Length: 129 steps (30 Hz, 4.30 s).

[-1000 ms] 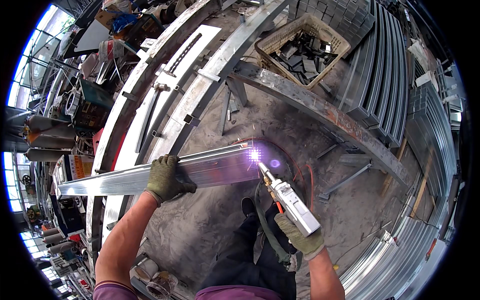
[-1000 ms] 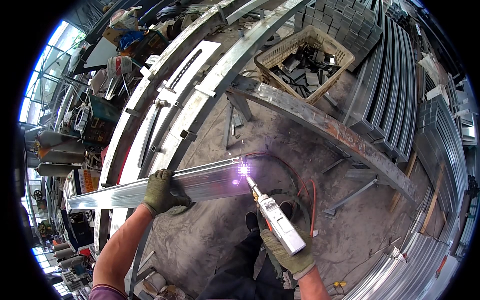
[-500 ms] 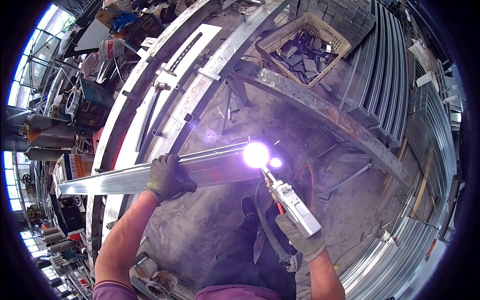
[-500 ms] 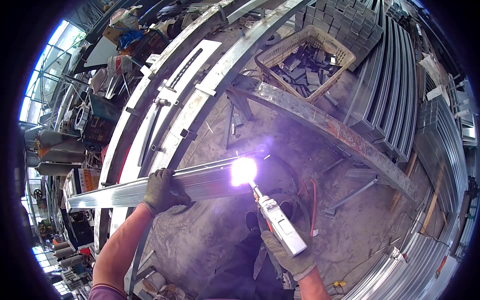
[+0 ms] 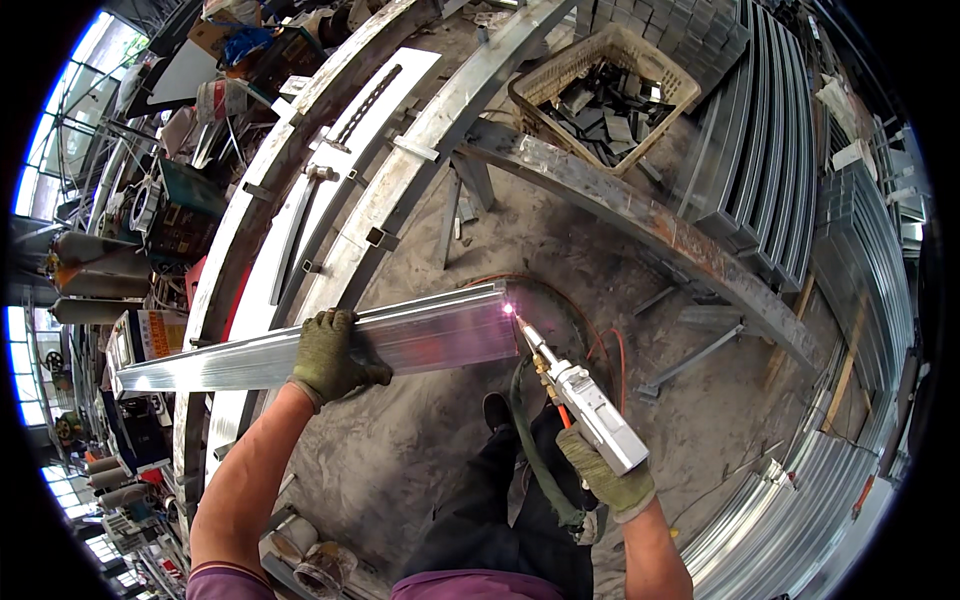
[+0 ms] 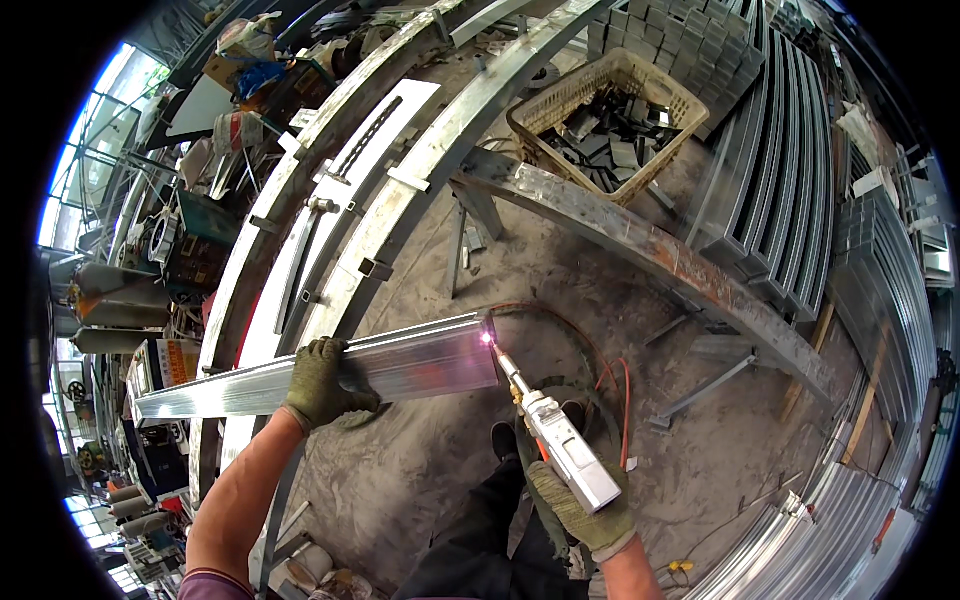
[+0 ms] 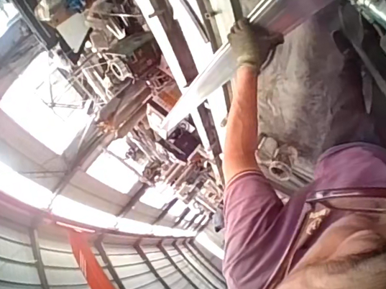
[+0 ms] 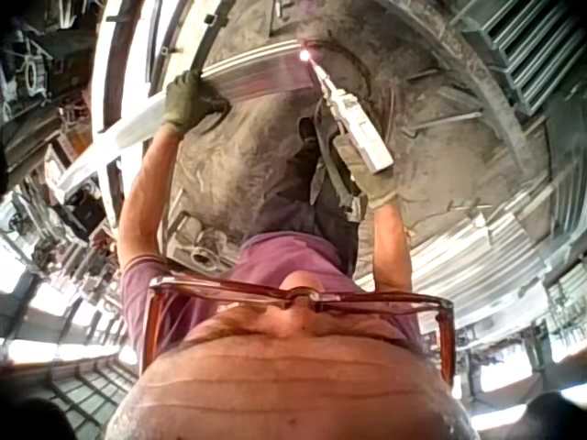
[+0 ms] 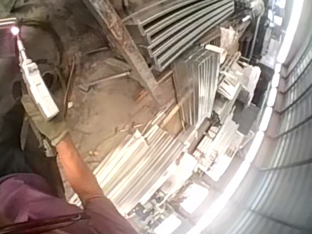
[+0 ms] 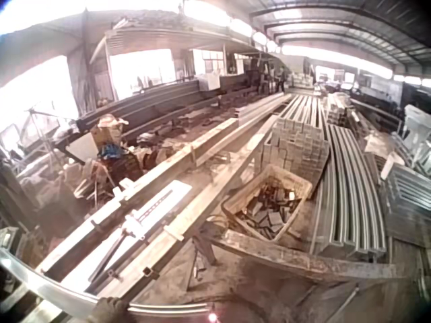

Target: The person welds two aluminum profiles together using a handheld welding torch. They position the pieces, weld the joints, and use a hammer to tap the assembly into alignment. The person repeats this process on multiple joints of the frame.

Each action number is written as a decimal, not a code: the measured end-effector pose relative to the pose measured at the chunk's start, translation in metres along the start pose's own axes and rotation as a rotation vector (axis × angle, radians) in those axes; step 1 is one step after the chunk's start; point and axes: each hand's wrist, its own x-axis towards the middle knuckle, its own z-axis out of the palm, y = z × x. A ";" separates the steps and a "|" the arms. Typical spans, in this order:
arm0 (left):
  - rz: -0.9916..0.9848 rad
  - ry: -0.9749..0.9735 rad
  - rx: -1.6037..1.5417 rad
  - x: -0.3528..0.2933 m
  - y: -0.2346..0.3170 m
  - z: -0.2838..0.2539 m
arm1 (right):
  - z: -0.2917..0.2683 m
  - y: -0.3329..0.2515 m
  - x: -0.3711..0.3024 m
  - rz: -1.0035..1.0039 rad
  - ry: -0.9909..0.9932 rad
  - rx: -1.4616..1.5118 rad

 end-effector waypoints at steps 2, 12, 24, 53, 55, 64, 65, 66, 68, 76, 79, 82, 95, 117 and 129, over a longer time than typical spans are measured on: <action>-0.003 0.002 0.013 0.000 -0.001 0.002 | -0.001 -0.010 0.003 0.010 -0.009 0.016; -0.010 -0.016 0.026 0.000 -0.002 0.002 | 0.004 -0.005 0.004 -0.184 0.044 -0.074; -0.006 -0.003 0.018 0.000 -0.001 0.001 | 0.003 -0.008 0.006 -0.155 0.048 -0.078; -0.029 -0.026 0.031 -0.002 0.000 0.002 | 0.004 -0.004 0.007 -0.187 0.056 -0.116; -0.020 -0.013 0.034 -0.001 -0.001 0.003 | 0.004 -0.003 0.007 -0.225 0.067 -0.124; -0.009 -0.006 0.023 -0.002 0.000 0.001 | 0.003 -0.005 0.006 -0.174 0.050 -0.098; -0.011 -0.001 0.025 -0.002 0.001 0.001 | 0.003 -0.004 0.006 -0.180 0.052 -0.100; -0.012 0.003 0.028 -0.002 0.001 0.001 | 0.003 -0.002 0.005 -0.201 0.059 -0.110; -0.018 -0.004 0.033 -0.001 0.002 0.000 | 0.005 0.003 0.005 -0.245 0.073 -0.130; -0.007 0.003 0.029 -0.001 0.000 0.001 | 0.004 0.002 0.004 -0.249 0.069 -0.126; 0.000 0.025 0.025 -0.001 -0.001 0.003 | 0.005 0.005 0.004 -0.312 0.091 -0.173; -0.013 0.006 0.032 -0.001 0.001 0.001 | 0.004 0.004 0.002 -0.256 0.072 -0.145; 0.012 0.035 0.033 -0.002 0.000 0.004 | 0.003 0.008 -0.001 -0.209 0.042 -0.119; -0.012 0.002 0.004 -0.002 -0.001 0.002 | 0.004 0.005 -0.005 -0.199 0.049 -0.148; -0.023 -0.011 0.009 -0.001 0.004 -0.003 | 0.000 0.004 -0.011 -0.157 0.015 -0.116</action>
